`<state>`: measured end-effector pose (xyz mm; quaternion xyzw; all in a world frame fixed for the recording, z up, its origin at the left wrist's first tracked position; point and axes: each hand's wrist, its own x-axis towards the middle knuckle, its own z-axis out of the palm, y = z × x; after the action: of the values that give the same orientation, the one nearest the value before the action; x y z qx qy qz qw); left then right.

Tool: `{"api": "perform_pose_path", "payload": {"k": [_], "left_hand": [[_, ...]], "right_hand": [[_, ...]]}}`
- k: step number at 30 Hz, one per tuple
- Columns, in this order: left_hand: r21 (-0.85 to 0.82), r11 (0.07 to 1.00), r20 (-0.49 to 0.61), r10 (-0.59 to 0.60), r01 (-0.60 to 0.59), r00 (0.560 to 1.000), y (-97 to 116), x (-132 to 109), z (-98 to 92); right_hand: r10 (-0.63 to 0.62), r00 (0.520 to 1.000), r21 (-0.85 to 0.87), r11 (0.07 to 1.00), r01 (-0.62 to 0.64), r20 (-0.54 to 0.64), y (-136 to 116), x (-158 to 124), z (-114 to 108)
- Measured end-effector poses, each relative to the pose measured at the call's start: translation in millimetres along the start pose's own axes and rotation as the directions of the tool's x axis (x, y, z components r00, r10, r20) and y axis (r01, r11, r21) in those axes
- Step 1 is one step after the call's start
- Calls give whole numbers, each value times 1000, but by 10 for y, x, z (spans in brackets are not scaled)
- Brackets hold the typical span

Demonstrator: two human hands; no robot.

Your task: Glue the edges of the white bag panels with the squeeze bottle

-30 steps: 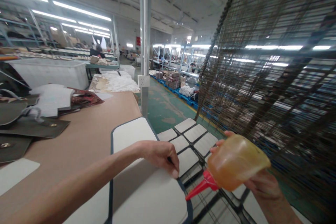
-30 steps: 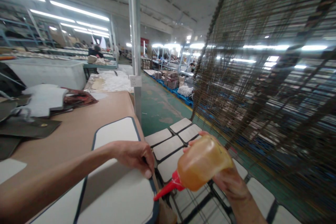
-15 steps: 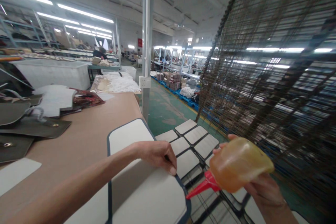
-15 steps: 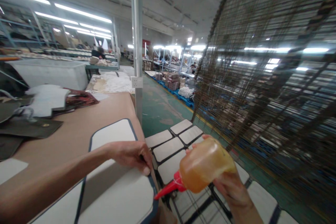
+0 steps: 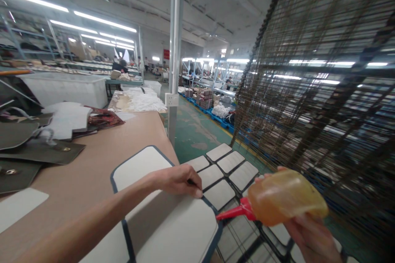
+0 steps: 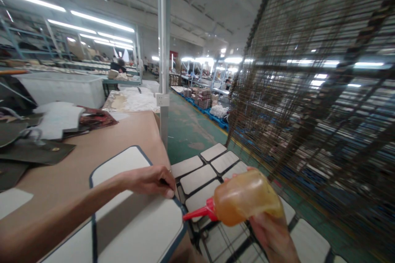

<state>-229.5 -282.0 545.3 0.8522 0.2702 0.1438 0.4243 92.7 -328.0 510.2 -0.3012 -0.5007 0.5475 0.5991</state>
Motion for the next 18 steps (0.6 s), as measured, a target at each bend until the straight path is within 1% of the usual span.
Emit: {"api": "perform_pose_path", "payload": {"k": [3, 6, 9, 11, 13, 15, 18], "left_hand": [[3, 999, -47, -50, 50, 998, -3, -34, -4], [11, 995, -79, -98, 99, 992, -16, -70, -4], [33, 993, -94, -112, 115, 989, -42, -99, -2], [52, 991, -99, -117, 123, 988, -52, -111, -2], [62, 989, -109, -130, 137, 985, -49, -121, -2], [58, 987, -118, -144, 152, 982, -39, -132, -3], [31, 988, -117, -147, 152, 982, -43, -149, -3]], "right_hand": [[-46, 996, 38, 998, 50, -77, 9, -35, 55], [-51, 993, 75, 995, 59, -103, 13, -86, 144], [-62, 991, 79, 994, 72, -121, 1, -106, 213], [-72, 986, 81, 993, 85, -149, -5, -86, 222], [-109, 980, 75, 990, 123, -167, 2, -54, 193], [-154, 977, 44, 986, 162, -149, 26, -31, 137], [-124, 989, -12, 992, 123, -81, 68, -43, 70]]}}
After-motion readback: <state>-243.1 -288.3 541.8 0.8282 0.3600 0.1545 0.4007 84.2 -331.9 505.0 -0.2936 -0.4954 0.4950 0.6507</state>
